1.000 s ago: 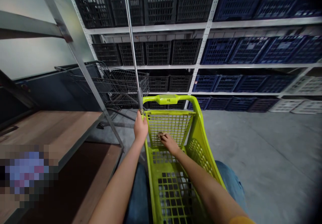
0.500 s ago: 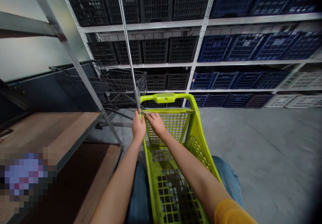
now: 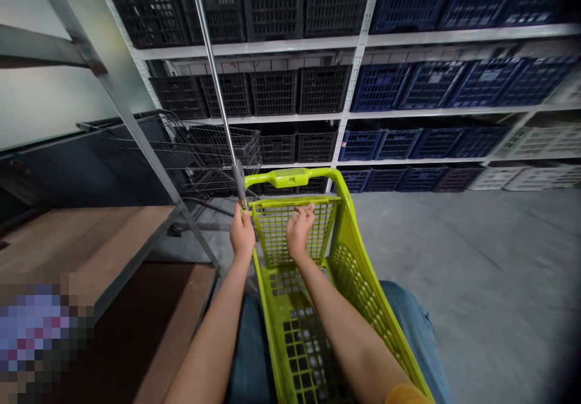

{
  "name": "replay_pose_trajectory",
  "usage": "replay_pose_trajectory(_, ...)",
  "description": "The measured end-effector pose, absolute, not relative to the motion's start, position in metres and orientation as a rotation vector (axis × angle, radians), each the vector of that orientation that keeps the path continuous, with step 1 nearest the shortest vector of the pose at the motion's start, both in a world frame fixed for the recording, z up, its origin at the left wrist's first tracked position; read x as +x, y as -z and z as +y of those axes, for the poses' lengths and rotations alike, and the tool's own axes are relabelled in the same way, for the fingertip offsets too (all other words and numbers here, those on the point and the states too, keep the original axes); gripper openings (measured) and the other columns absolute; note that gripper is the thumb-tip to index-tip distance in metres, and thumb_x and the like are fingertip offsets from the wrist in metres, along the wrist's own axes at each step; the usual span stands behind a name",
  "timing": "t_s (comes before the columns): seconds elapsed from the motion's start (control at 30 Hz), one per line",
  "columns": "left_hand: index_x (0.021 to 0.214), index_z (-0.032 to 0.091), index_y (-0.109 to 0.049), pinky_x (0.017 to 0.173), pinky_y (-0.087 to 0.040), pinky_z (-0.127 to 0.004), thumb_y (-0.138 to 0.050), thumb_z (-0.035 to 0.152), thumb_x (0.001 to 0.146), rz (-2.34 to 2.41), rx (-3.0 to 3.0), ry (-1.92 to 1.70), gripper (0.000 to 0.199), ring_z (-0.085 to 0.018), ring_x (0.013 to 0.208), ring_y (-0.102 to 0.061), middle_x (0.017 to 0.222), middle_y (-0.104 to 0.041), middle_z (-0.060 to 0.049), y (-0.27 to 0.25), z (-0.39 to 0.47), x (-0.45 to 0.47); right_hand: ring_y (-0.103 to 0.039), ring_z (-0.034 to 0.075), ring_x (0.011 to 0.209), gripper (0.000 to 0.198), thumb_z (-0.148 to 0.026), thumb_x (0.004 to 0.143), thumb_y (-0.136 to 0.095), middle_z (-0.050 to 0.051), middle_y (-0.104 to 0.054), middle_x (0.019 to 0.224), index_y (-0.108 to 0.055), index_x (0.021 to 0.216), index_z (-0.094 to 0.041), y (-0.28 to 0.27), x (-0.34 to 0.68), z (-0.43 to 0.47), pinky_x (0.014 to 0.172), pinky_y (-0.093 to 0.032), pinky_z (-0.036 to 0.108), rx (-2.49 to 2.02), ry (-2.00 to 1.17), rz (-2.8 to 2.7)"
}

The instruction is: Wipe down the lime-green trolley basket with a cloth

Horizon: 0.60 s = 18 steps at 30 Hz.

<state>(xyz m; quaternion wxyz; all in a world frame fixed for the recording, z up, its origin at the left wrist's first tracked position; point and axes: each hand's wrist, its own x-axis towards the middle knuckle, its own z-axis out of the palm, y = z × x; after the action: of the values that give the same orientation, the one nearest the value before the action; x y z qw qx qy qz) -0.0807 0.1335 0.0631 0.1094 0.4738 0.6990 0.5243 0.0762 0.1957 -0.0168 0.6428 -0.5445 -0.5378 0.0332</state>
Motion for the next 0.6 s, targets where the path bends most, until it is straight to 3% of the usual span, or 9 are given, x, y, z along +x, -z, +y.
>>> replay_pose_trajectory(0.23,0.148,0.022,-0.046,0.105,-0.044,-0.03,-0.038,0.038,0.1,2.036,1.379,-1.556,0.051,-0.021,0.129,-0.057,0.142,-0.059,-0.009,-0.063,0.132,-0.085,-0.05,0.026,0.115,0.058,-0.003,0.074,-0.04,0.012,-0.057,0.116,-0.055,0.128,-0.019,0.016,0.025,0.191,0.103,-0.042,0.047,-1.051,-0.102,-1.732)
replay_pose_trajectory(0.4,0.146,0.02,-0.048,0.109,-0.042,-0.032,-0.04,0.039,0.1,2.031,1.369,-1.566,0.051,-0.023,0.13,-0.056,0.138,-0.062,-0.011,-0.065,0.13,-0.085,-0.051,0.026,0.105,0.036,-0.01,0.081,-0.047,0.01,-0.056,0.102,-0.066,0.109,-0.021,0.011,0.07,0.19,0.097,-0.045,0.045,-1.09,-0.015,-1.575)
replay_pose_trajectory(0.6,0.148,0.019,-0.046,0.107,-0.043,-0.033,-0.039,0.034,0.1,2.034,1.362,-1.553,0.051,-0.024,0.13,-0.056,0.138,-0.062,-0.011,-0.065,0.129,-0.083,-0.042,0.033,0.116,0.019,-0.021,0.081,-0.058,0.015,-0.043,0.124,-0.072,0.094,-0.021,0.01,0.101,0.184,0.102,-0.038,0.056,-1.327,0.029,-1.283)
